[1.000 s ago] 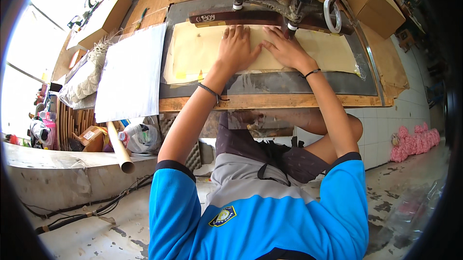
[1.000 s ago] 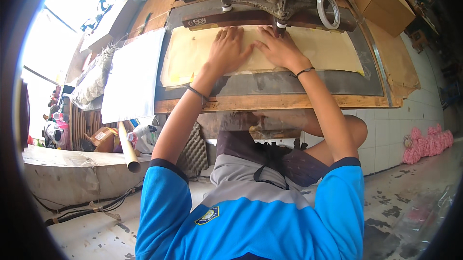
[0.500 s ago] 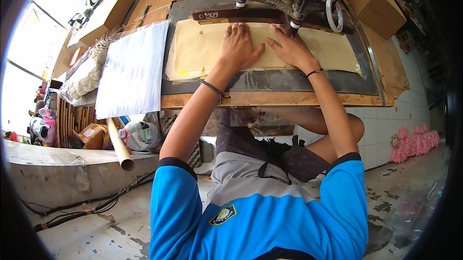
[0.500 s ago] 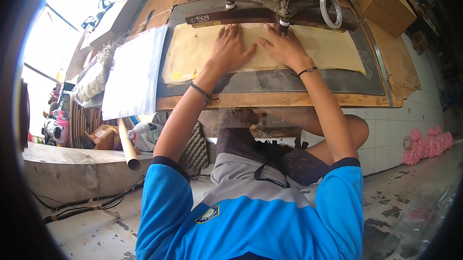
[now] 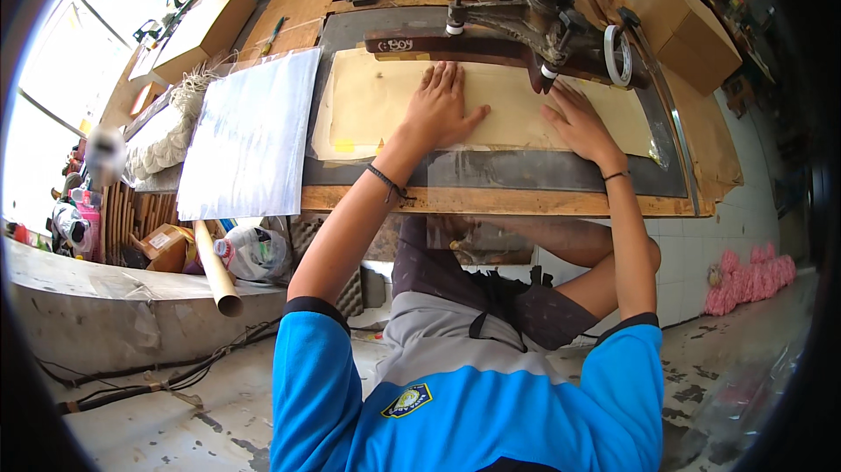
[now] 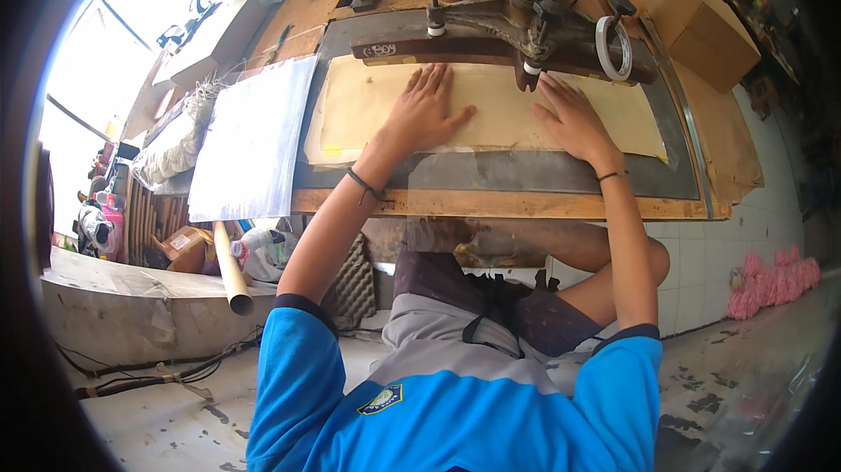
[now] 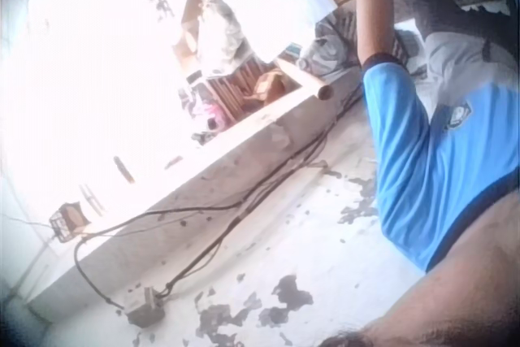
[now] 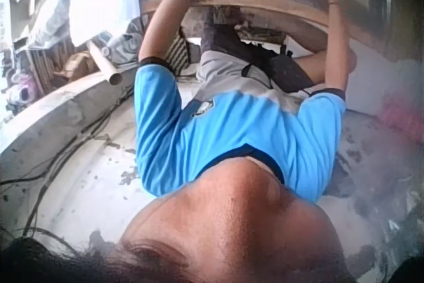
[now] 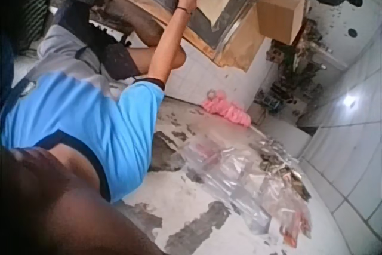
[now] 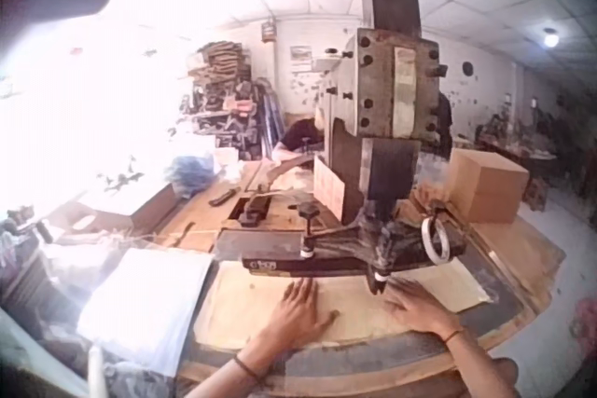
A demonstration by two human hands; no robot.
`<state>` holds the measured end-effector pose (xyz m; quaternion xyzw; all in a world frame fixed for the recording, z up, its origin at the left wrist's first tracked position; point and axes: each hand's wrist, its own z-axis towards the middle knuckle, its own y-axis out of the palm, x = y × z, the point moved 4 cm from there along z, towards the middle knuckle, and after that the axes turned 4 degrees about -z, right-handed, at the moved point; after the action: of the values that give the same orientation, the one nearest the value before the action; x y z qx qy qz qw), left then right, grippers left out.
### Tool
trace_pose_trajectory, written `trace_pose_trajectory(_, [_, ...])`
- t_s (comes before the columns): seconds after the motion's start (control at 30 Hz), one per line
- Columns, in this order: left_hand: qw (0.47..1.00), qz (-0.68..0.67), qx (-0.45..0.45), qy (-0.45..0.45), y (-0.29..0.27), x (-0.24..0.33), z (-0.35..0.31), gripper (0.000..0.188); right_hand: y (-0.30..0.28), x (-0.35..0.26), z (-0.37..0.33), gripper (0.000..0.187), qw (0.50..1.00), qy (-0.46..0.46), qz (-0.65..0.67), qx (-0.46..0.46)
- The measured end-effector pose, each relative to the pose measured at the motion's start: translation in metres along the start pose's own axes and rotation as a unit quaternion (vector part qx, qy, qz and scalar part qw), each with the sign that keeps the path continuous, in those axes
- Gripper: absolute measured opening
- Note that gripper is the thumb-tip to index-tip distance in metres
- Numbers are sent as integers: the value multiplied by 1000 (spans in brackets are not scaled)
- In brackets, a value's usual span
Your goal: The person positions a translucent plastic sheet under a mechanical press, aligns a small component, and operates the press by hand to join them.
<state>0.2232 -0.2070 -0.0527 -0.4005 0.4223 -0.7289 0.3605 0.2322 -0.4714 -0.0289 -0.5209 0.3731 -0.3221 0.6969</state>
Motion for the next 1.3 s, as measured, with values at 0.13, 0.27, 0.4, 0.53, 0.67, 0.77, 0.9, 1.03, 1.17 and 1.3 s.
trace_pose_trajectory(0.13, [1000, 8, 0, -8, -7, 5, 2, 85, -4, 27, -13, 62, 1000, 17, 3, 20])
trace_pose_trajectory(0.27, [999, 12, 34, -2, -9, 8, -1, 76, 0, 37, -17, 61, 999, -7, -2, 46])
trace_pose_trajectory(0.4, [999, -1, 3, -33, -12, 4, 2, 79, 0, 36, -16, 60, 998, -2, 10, 54])
trace_pose_trajectory(0.53, [1000, -14, -6, -22, -19, 0, -1, 75, 2, 40, -18, 59, 998, -10, 8, 67])
trace_pose_trajectory(0.67, [999, -22, -32, -10, -24, -7, -2, 75, 6, 44, -16, 58, 997, -7, 4, 77])
trace_pose_trajectory(0.77, [998, -38, -53, -6, -25, -14, -7, 75, 8, 43, -18, 57, 996, -17, 4, 91])
trace_pose_trajectory(0.9, [998, -43, -53, 12, -28, -16, -10, 76, 8, 44, -18, 58, 996, -13, 8, 91])
trace_pose_trajectory(1.03, [998, -42, -40, 23, -28, -15, -11, 75, 8, 45, -20, 59, 996, -11, 10, 93])
trace_pose_trajectory(1.17, [999, -46, -9, 17, -26, -18, -13, 77, 8, 45, -17, 60, 995, -13, 14, 100])
trace_pose_trajectory(1.3, [1000, -29, -7, -7, -24, -27, -19, 76, 13, 44, -12, 58, 996, -13, 11, 90])
